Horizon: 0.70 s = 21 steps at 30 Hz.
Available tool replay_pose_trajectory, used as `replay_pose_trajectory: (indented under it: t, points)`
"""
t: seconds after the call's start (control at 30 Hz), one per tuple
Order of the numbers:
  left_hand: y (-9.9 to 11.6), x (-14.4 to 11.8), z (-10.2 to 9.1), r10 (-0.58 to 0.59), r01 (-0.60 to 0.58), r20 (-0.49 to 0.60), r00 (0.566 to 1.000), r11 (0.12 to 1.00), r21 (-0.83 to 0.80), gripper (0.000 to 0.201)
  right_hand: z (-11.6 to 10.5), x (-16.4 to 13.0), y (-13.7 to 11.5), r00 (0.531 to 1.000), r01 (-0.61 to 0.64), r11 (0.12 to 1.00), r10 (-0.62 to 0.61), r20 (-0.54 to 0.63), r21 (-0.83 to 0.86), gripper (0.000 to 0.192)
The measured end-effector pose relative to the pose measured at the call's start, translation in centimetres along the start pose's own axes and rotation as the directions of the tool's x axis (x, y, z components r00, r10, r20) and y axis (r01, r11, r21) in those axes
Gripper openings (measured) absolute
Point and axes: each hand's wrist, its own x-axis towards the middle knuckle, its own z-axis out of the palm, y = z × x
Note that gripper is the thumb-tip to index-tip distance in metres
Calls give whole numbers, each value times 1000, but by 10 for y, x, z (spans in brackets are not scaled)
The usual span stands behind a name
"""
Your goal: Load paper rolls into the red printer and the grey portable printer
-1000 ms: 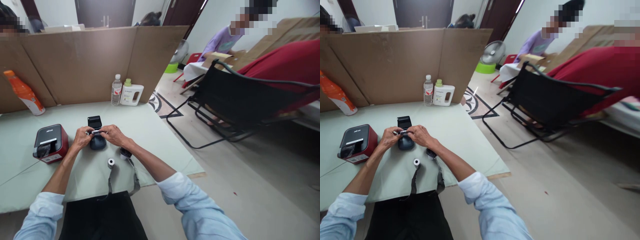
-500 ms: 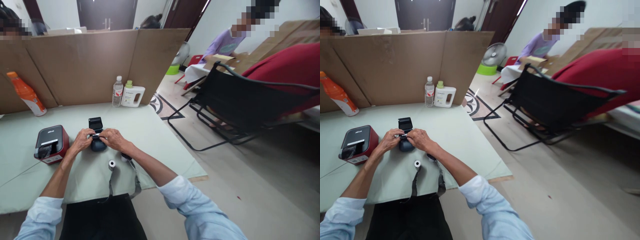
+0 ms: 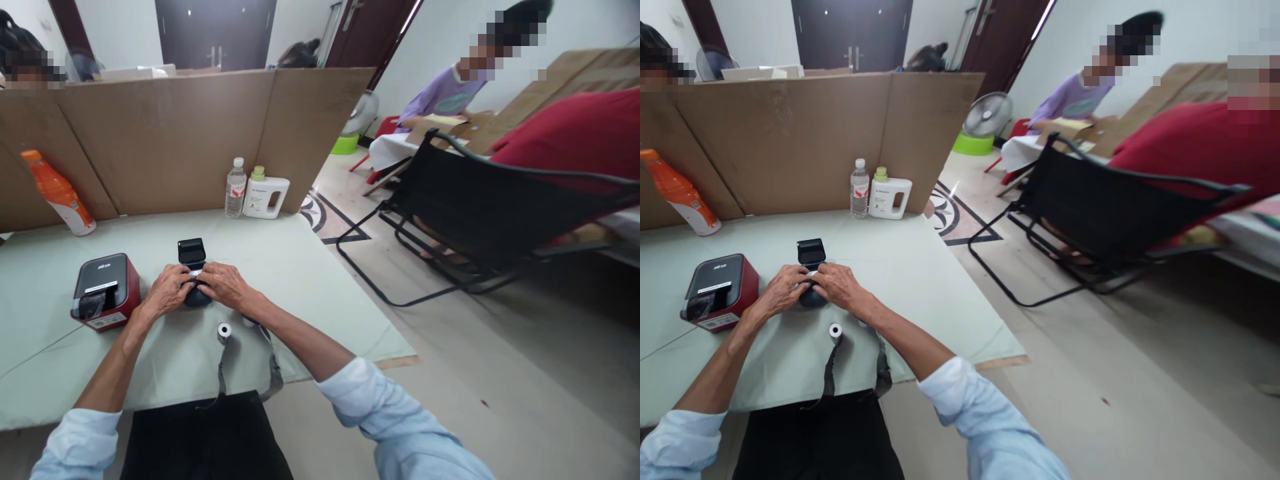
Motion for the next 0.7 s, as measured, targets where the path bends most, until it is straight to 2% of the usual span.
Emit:
replay_pose_trajectory:
  t: [0.13,0.27,0.47,0.57,0.7]
  points:
    - [3,-1,-3,-4,4,1,1000,1000,-5,25,5,2,-1,1000,-3,999,3,-19,-34,16]
    - [3,-3,-4,6,-10,-47,999,998,-69,25,7,2,-1,1000,20,997,-21,-12,-80,18]
    - [-4,-4,1,10,-30,-115,993,984,-173,21,6,5,0,1000,-10,999,10,-5,-44,10]
    - [-6,-4,4,-8,-17,-124,992,980,-197,23,8,7,0,1000,-18,1000,18,-18,-23,6]
    - [-9,-4,8,-3,-19,-113,994,981,-194,26,12,9,2,999,3,999,-5,-44,-49,11]
